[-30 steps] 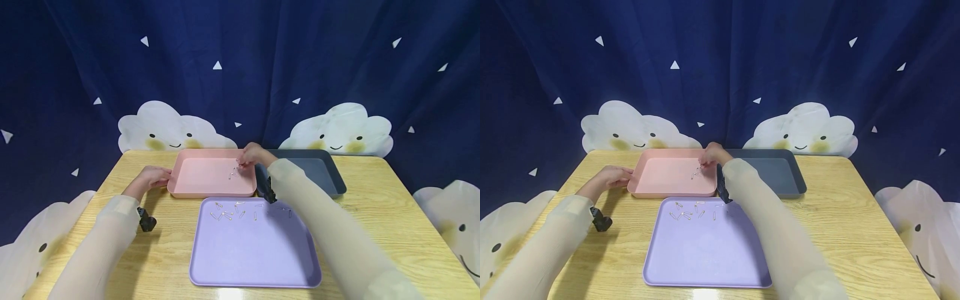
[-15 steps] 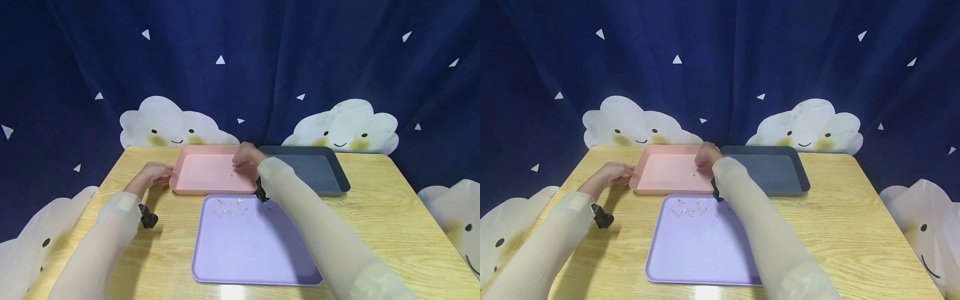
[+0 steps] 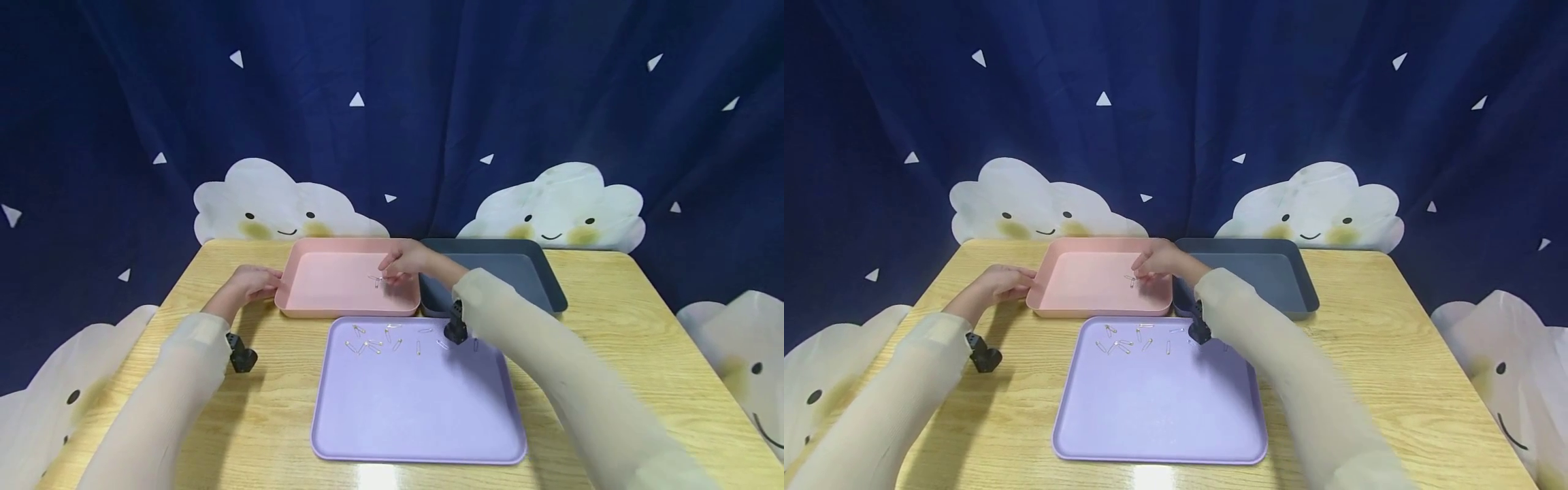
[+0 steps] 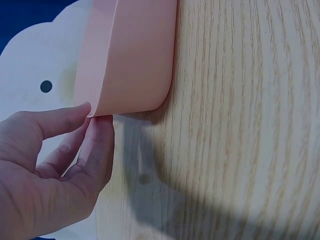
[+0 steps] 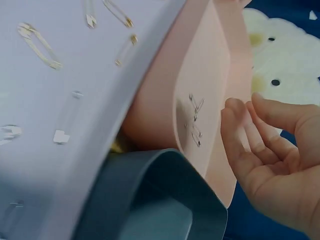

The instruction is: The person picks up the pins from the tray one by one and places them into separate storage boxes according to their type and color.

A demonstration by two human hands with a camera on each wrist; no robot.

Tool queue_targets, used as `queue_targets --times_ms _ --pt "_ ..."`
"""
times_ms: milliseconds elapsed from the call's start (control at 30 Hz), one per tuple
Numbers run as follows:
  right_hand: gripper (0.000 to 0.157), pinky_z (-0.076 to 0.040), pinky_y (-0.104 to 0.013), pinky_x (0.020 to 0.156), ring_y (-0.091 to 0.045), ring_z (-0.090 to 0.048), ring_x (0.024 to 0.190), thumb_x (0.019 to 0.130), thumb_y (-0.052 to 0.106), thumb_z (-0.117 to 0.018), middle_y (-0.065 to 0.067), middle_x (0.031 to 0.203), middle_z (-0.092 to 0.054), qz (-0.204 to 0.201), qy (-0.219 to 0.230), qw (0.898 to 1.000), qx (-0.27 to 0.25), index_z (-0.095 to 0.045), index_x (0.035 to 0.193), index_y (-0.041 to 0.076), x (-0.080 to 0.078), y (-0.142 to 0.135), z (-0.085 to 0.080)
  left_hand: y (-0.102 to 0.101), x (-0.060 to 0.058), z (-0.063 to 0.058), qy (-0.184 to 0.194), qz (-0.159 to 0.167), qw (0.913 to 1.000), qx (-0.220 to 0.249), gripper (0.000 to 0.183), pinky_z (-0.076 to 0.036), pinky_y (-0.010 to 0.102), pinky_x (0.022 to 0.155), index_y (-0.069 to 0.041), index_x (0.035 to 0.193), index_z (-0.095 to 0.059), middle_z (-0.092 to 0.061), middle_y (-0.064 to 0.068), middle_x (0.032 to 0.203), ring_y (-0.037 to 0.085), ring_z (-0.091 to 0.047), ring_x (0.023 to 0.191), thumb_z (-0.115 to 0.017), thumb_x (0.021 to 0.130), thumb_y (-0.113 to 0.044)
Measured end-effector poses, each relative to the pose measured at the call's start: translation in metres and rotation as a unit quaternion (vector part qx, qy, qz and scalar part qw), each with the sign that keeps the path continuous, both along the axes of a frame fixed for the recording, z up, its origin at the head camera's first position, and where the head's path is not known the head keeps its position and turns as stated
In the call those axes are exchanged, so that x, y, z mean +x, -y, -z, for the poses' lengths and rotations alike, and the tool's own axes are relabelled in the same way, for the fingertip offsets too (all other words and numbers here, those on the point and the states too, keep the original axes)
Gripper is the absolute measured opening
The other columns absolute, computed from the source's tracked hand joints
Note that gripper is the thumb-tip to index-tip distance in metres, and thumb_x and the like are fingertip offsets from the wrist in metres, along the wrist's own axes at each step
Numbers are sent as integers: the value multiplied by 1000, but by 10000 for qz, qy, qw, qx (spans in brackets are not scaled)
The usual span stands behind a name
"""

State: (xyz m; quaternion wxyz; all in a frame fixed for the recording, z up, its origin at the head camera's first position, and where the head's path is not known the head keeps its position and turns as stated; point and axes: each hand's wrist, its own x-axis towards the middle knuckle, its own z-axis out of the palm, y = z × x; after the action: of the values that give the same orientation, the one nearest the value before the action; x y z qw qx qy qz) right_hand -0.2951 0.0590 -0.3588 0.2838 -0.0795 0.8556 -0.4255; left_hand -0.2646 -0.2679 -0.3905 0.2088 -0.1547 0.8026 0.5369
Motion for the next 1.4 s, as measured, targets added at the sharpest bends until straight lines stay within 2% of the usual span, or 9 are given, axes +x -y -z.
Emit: queue_targets --times_ms 67,167,400,633,767,900,1000,1233,1400 --pt "31 -61 -30 76 -16 -68 74 88 2 -64 -18 100 -72 24 83 9997 -234 -63 118 -6 8 -6 0 1 0 0 -8 3 10000 24 55 -56 14 79 5 142 -41 -39 23 149 -8 -59 70 -59 90 -4" --pt "32 -59 -38 86 -17 -69 78 89 1 -62 -21 107 -70 156 203 9983 -517 -61 119 -8 21 -16 -3 2 -1 1 -31 46 10000 12 55 -56 14 82 5 142 -40 -39 24 149 -8 -58 71 -59 91 -4" --pt "32 -61 -29 76 -14 -69 75 89 0 -60 -24 105 -70 69 118 9970 -763 -59 119 -11 53 -45 -4 0 2 0 -101 67 9999 -35 55 -56 14 79 5 141 -41 -39 22 149 -9 -58 69 -60 90 -4" --pt "30 -61 -42 80 -14 -69 72 83 -1 -68 -19 88 -73 -196 -164 9973 -682 -63 110 -14 87 -61 2 0 1 1 -75 56 9999 -76 56 -56 13 78 5 141 -41 -40 22 149 -8 -57 69 -60 89 -5" --pt "27 -62 -41 76 -14 -68 71 81 -4 -69 -15 83 -73 -352 -395 9976 -443 -64 105 -14 102 -68 8 1 0 2 -74 12 10000 -62 56 -56 13 76 4 141 -42 -41 22 149 -8 -57 68 -61 89 -6" --pt "19 -60 -31 66 -16 -68 68 80 -3 -70 -11 80 -73 -429 -728 9964 73 -68 98 -7 113 -77 16 3 0 3 -83 40 9999 -71 56 -56 13 77 5 141 -42 -41 22 148 -9 -58 68 -60 90 -6" --pt "15 -54 -22 61 -10 -65 66 78 -3 -71 -11 80 -74 -535 -1056 9923 365 -70 93 -3 119 -83 22 2 1 3 -85 71 9999 -97 55 -56 15 80 5 141 -42 -40 21 148 -9 -58 68 -59 90 -6" --pt "15 -51 -15 59 -4 -58 62 69 -3 -77 -7 73 -72 -600 -2047 9726 925 -71 82 1 129 -88 32 1 2 0 -104 123 9996 -247 55 -55 19 89 2 142 -42 -40 19 149 -8 -56 73 -60 90 -8" --pt "14 -45 -15 56 -2 -51 59 66 5 -83 2 63 -66 -360 -2382 9599 1433 -72 74 7 131 -83 40 1 1 2 -144 164 9993 -301 55 -54 20 91 2 142 -42 -40 20 149 -8 -56 74 -60 91 -9"
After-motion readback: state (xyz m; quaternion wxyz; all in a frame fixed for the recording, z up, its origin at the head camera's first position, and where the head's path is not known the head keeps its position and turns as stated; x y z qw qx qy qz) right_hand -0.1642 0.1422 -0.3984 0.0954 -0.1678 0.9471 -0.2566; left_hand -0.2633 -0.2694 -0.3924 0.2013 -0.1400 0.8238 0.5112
